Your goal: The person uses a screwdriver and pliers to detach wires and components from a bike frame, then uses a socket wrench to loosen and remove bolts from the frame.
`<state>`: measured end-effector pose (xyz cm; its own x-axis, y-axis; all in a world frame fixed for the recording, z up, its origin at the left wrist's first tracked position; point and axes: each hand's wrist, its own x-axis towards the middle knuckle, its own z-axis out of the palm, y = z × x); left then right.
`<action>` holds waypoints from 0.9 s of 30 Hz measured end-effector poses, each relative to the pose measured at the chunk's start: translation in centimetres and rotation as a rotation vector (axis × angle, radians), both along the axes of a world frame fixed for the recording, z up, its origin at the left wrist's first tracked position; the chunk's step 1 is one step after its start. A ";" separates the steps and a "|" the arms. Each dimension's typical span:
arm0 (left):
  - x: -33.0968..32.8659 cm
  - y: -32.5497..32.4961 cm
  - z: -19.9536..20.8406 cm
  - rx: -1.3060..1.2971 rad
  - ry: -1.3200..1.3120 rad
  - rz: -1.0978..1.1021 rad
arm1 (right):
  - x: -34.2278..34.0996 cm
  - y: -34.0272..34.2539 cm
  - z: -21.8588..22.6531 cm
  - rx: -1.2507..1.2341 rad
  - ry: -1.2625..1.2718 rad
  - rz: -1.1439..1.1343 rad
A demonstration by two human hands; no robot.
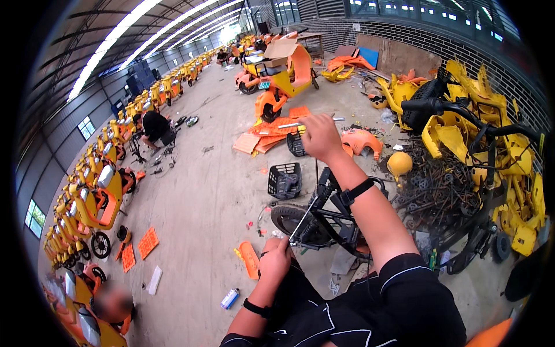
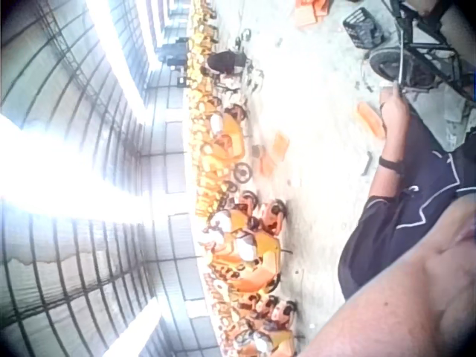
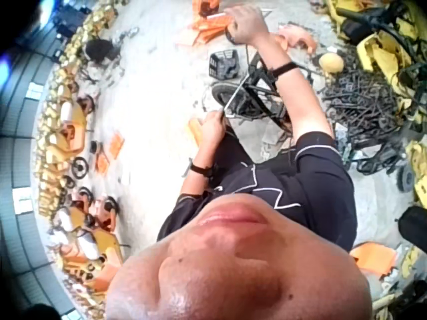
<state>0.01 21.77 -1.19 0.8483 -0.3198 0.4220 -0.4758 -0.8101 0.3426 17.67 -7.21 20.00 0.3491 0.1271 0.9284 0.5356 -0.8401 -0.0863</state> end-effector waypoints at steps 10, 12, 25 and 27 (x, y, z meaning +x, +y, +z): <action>-0.9 -1.1 2.9 0.069 0.203 0.030 | 0.9 2.3 -0.6 0.247 -0.188 -0.127; -0.7 -1.2 3.0 0.082 0.208 0.035 | 1.0 2.4 -0.2 0.247 -0.260 -0.087; -0.1 -1.3 2.5 0.136 0.176 0.050 | 1.2 -0.8 -0.5 0.359 -0.075 0.403; -0.3 -1.5 3.1 0.149 0.199 0.059 | 2.6 -3.0 -2.0 0.471 0.065 0.768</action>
<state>-0.24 20.28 1.91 0.9288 -0.3138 0.1972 -0.3619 -0.8828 0.2995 20.22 -10.23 17.96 0.3781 -0.0415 0.9249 0.9166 -0.1235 -0.3802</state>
